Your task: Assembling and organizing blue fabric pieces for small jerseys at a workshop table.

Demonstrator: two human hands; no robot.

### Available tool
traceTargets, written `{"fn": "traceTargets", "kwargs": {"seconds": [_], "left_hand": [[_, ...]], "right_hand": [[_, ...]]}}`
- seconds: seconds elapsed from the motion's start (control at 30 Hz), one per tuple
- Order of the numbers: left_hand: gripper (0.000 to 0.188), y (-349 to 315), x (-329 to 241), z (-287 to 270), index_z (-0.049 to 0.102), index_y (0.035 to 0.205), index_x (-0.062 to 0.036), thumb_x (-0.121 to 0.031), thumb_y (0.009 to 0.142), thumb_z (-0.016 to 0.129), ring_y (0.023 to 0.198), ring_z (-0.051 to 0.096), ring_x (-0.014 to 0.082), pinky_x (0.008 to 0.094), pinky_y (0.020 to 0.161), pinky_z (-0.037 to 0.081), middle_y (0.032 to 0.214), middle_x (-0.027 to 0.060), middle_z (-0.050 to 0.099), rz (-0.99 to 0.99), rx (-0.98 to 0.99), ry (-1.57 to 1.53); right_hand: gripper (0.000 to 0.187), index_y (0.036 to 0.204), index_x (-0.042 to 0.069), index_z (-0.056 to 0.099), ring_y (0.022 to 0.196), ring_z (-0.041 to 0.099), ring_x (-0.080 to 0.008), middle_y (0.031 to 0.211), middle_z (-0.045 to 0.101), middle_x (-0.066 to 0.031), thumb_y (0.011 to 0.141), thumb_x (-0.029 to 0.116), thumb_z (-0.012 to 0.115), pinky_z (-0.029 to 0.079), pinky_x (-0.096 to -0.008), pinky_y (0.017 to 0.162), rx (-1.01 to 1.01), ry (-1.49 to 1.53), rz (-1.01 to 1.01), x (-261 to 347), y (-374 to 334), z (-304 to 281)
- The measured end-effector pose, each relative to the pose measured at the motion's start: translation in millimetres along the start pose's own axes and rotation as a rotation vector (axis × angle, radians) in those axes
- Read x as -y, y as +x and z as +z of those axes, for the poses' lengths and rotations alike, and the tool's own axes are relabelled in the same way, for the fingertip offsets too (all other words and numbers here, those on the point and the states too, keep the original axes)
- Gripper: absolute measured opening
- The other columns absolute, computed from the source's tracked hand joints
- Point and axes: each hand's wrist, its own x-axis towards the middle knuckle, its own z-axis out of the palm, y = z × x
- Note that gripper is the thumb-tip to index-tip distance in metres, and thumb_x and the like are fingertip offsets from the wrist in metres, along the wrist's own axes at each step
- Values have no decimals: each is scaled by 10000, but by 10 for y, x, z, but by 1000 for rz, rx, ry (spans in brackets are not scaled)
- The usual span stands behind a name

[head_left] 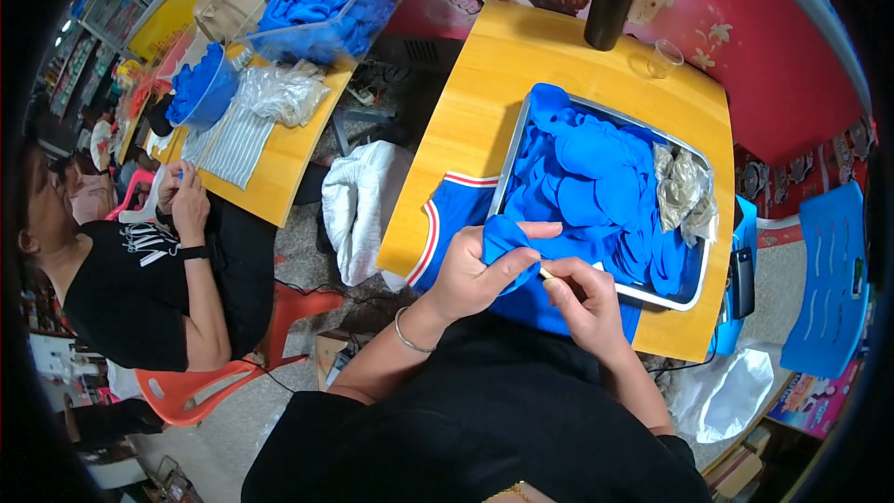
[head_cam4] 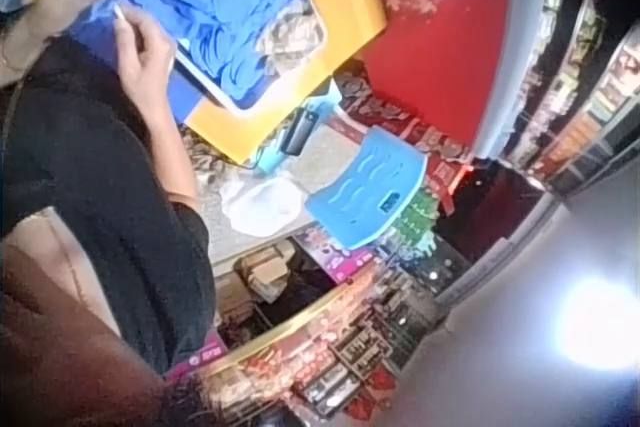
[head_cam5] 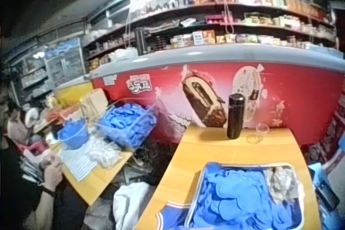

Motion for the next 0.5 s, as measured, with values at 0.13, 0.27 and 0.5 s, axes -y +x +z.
{"fn": "traceTargets", "kwargs": {"seconds": [0.13, 0.27, 0.5], "left_hand": [[320, -6, 47, 61, 590, 1088, 60, -186, 884, 594, 885, 604, 127, 253, 786, 478, 1037, 124, 640, -32, 24, -68], [339, -43, 87, 78, 595, 1079, 61, -212, 879, 603, 895, 607, 142, 267, 801, 478, 1026, 128, 644, -38, 12, -52], [495, -31, 96, 93, 545, 1150, 22, -413, 927, 464, 884, 541, 103, 219, 770, 420, 1162, 121, 559, 131, -18, -24]], "right_hand": [[131, 937, 1, 556, 625, 517, -80, 673, 536, -20, 892, 124, 550, 399, -228, 541, 79, 231, 107, 14, 9, 23], [141, 916, 17, 481, 633, 492, -73, 691, 507, -3, 904, 143, 544, 396, -213, 573, 146, 536, 273, 38, 6, 6], [106, 887, 17, 513, 612, 499, -62, 689, 541, -15, 875, 96, 582, 387, -210, 535, -71, 286, 82, -40, -55, 15]]}}
